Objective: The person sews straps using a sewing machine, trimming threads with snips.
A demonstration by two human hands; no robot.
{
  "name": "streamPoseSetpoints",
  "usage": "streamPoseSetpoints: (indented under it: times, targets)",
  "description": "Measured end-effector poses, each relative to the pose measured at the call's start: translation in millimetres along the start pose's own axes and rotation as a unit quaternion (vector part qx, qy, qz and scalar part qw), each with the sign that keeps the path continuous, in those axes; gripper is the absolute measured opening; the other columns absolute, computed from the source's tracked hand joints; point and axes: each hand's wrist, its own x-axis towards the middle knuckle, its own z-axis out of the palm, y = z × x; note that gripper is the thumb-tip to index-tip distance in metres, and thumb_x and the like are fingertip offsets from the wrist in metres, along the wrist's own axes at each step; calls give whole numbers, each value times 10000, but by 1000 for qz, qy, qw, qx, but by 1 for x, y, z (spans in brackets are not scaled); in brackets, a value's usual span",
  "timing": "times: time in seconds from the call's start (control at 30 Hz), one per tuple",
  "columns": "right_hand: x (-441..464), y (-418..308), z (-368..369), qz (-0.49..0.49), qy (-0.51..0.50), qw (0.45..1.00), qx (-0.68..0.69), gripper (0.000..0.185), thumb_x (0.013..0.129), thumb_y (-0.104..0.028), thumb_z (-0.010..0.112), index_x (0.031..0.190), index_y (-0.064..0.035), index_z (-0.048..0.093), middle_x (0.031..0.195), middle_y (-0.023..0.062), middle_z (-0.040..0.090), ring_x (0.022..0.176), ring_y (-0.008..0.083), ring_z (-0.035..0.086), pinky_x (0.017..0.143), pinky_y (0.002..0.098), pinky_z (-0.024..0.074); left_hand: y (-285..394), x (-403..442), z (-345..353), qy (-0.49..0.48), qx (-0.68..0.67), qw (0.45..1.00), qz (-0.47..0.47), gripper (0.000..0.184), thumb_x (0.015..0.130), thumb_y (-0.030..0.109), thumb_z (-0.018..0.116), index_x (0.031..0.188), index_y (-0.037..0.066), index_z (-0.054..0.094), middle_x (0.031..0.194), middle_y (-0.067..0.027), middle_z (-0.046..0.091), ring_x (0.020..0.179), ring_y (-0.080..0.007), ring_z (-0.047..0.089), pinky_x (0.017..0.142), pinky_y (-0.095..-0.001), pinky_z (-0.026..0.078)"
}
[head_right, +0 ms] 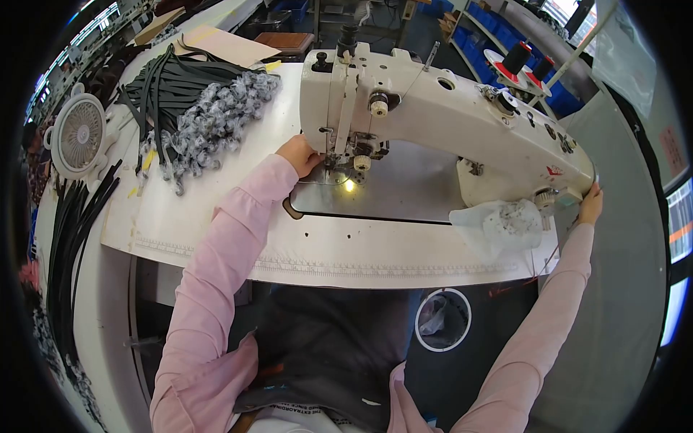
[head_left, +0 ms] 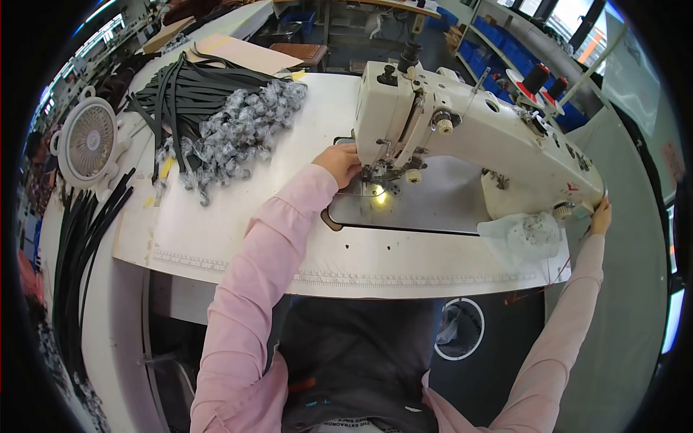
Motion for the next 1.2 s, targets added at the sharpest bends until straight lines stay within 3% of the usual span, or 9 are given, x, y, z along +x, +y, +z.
streamPoseSetpoints:
  times: [0.07,0.17,0.27,0.43,0.63,0.83,0.9,1.0,1.2]
  targets:
    - [-11,-7,-3,15,-18,999,34,498,892,-470,396,1005,-6,537,856,98,589,677,170,567,533,273,464,-1,-3,0,68,97,991,68,239,703,117,655,939,88,630,826,-96,613,863,-288,557,708,-328,458]
    - [-16,-14,-9,33,-42,995,80,480,897,-462,397,1013,-15,529,870,85,585,715,173,572,551,271,472,12,-11,-19,-13,157,987,-16,205,674,193,697,849,91,663,814,-43,604,881,-239,539,700,-302,449]
    - [-17,-10,-7,34,-57,991,113,446,906,-440,395,1035,-30,518,881,78,578,754,170,574,580,268,484,40,-26,-16,-13,99,983,-156,174,643,222,718,745,86,681,789,-15,588,836,-220,532,685,-321,451]
    - [-21,-5,-4,20,-35,991,132,407,913,-411,400,1039,-44,520,903,63,574,754,159,572,585,261,486,39,-30,-1,66,63,984,-155,103,647,206,709,684,113,685,754,-18,562,792,-218,522,693,-344,446]
    - [-94,-3,40,125,-9,875,468,444,920,-397,403,1181,-42,455,1103,101,526,946,207,549,786,313,467,41,-29,-4,66,57,983,-161,109,652,189,715,711,99,695,747,-27,571,784,-219,527,679,-343,458]
    - [-58,-22,17,82,53,940,327,510,922,-420,383,1181,15,441,1114,118,521,966,223,537,830,328,442,41,-30,-4,78,71,985,-138,106,662,176,708,720,88,696,738,-35,569,780,-220,529,674,-341,462]
    - [-20,-8,11,14,32,960,279,529,914,-418,395,1168,40,467,1135,133,526,981,216,532,836,296,424,40,-30,-3,76,71,985,-138,102,658,178,709,718,96,697,742,-32,567,786,-218,526,687,-338,457]
    - [-12,-11,-2,61,-30,979,194,506,909,-410,410,1133,36,492,1080,109,550,943,184,532,817,283,420,37,-28,-2,73,61,985,-147,95,646,183,712,711,114,700,759,-22,569,797,-213,522,712,-331,448]
    - [-43,44,31,87,-14,962,260,509,912,-430,388,1109,23,510,1049,97,557,942,172,526,821,282,404,39,-27,-4,65,74,985,-144,125,673,184,698,750,85,701,754,-51,571,790,-227,529,701,-339,454]
